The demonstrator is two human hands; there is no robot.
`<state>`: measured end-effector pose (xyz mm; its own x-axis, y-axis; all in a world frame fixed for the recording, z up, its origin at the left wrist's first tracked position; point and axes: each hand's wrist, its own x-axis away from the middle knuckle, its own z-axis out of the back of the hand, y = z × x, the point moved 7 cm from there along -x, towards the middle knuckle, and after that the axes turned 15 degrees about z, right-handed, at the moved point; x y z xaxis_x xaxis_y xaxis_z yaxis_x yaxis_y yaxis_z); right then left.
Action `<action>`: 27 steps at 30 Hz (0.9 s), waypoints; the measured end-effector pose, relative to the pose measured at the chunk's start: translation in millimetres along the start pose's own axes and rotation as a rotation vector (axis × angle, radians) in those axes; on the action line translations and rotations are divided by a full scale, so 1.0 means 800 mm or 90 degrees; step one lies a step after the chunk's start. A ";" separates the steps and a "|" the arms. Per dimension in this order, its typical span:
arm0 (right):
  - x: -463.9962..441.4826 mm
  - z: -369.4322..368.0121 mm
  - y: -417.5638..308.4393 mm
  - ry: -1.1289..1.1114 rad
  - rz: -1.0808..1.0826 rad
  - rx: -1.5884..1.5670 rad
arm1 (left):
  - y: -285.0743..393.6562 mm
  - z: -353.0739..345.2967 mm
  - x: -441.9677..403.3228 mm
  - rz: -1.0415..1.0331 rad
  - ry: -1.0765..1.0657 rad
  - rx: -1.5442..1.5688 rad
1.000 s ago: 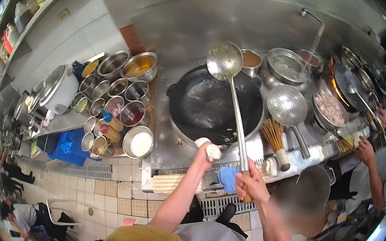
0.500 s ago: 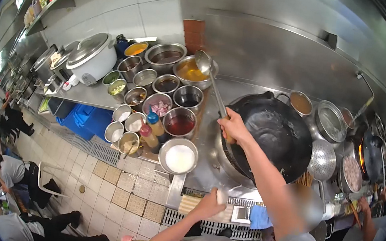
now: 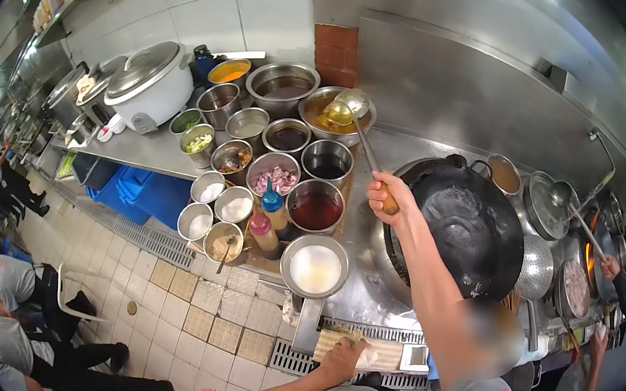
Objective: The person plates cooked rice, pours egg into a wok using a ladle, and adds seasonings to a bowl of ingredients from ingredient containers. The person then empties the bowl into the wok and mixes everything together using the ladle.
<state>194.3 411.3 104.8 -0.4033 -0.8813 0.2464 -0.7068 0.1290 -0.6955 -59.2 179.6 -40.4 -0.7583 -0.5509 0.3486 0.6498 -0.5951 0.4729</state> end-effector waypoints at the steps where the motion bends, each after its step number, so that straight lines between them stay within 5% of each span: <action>1: 0.011 0.009 0.002 -0.037 -0.030 -0.053 | -0.004 -0.007 -0.001 -0.005 0.007 0.000; 5: 0.079 0.025 -0.002 -0.039 -0.017 -0.227 | 0.000 0.003 0.006 -0.026 -0.005 -0.016; 12: 0.262 0.082 -0.023 0.045 0.123 -0.229 | 0.011 0.039 0.028 0.028 -0.048 -0.027; 16: 0.351 0.136 -0.021 0.204 0.199 -0.095 | 0.013 0.078 0.059 0.070 0.037 -0.061; 19: 0.363 0.175 -0.033 0.197 0.181 -0.009 | 0.000 0.090 0.084 0.090 0.084 -0.039; 25: 0.388 0.263 -0.051 0.243 0.236 -0.116 | -0.059 0.098 0.145 0.119 0.153 0.054; 27: 0.425 0.272 -0.060 0.317 0.270 0.057 | -0.106 0.075 0.175 0.202 0.127 0.050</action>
<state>217.5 6.7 75.1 -0.8722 -0.4437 0.2060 -0.3845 0.3615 -0.8494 -223.5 187.8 17.0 -0.4896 -0.8085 0.3265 0.8387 -0.3343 0.4298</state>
